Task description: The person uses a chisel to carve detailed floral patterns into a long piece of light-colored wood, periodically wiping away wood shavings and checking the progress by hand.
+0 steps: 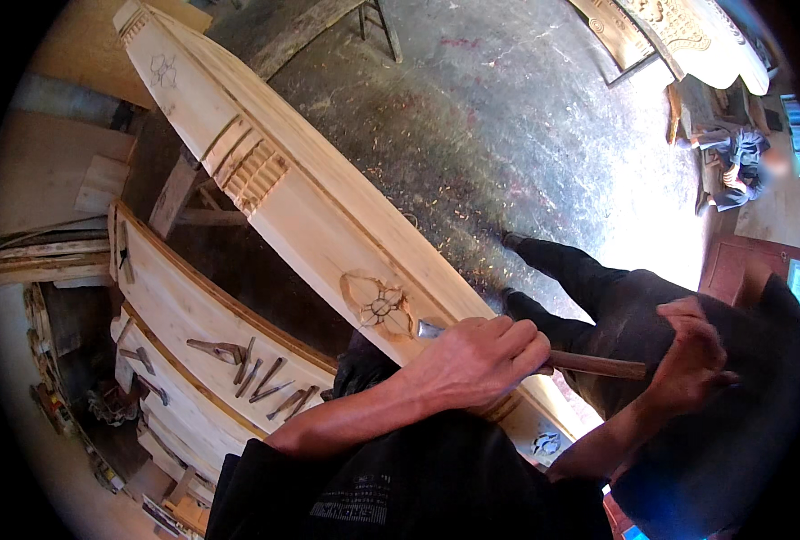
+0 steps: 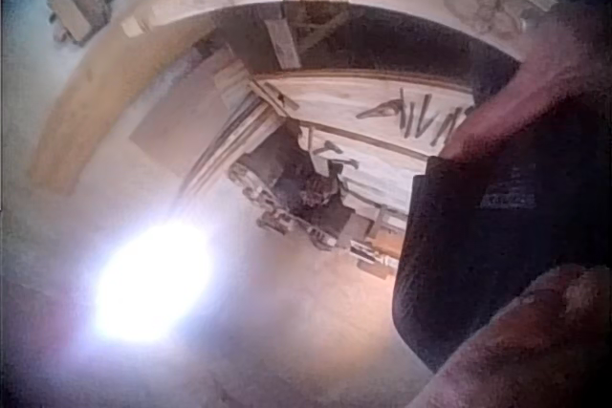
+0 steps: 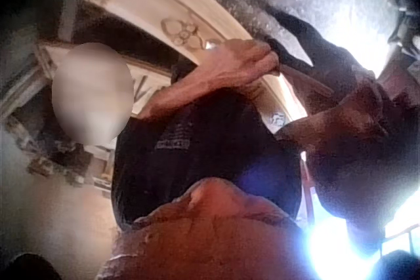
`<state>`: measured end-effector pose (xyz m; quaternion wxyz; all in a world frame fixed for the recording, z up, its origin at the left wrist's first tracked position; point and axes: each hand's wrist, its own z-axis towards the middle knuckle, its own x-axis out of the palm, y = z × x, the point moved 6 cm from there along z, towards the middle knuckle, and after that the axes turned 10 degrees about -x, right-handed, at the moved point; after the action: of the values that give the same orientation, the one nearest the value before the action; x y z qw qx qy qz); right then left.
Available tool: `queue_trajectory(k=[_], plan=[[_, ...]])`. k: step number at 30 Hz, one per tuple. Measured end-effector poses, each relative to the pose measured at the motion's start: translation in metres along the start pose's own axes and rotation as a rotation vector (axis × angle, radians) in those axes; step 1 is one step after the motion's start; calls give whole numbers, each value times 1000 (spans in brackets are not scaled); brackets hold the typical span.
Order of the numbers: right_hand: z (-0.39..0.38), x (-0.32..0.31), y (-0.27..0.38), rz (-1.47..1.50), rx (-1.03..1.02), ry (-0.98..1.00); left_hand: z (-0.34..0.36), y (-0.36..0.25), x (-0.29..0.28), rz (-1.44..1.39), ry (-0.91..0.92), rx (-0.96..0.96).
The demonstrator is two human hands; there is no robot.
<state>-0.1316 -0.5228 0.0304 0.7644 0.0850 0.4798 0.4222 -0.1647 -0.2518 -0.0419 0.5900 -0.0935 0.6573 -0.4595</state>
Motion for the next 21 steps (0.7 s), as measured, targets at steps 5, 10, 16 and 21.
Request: queue_trajectory(k=[5,10,16,21], plan=[[-23,28,-8,33,166,-202,0,5,1,-7,7,-29],[15,21,-9,136,82,-96,2,4,-8,-17,-82,-46],[31,45,-23,683,218,32,4,4,-9,-4,-120,-67],[16,19,-59,701,310,-57,3,5,-9,-5,-113,-96]])
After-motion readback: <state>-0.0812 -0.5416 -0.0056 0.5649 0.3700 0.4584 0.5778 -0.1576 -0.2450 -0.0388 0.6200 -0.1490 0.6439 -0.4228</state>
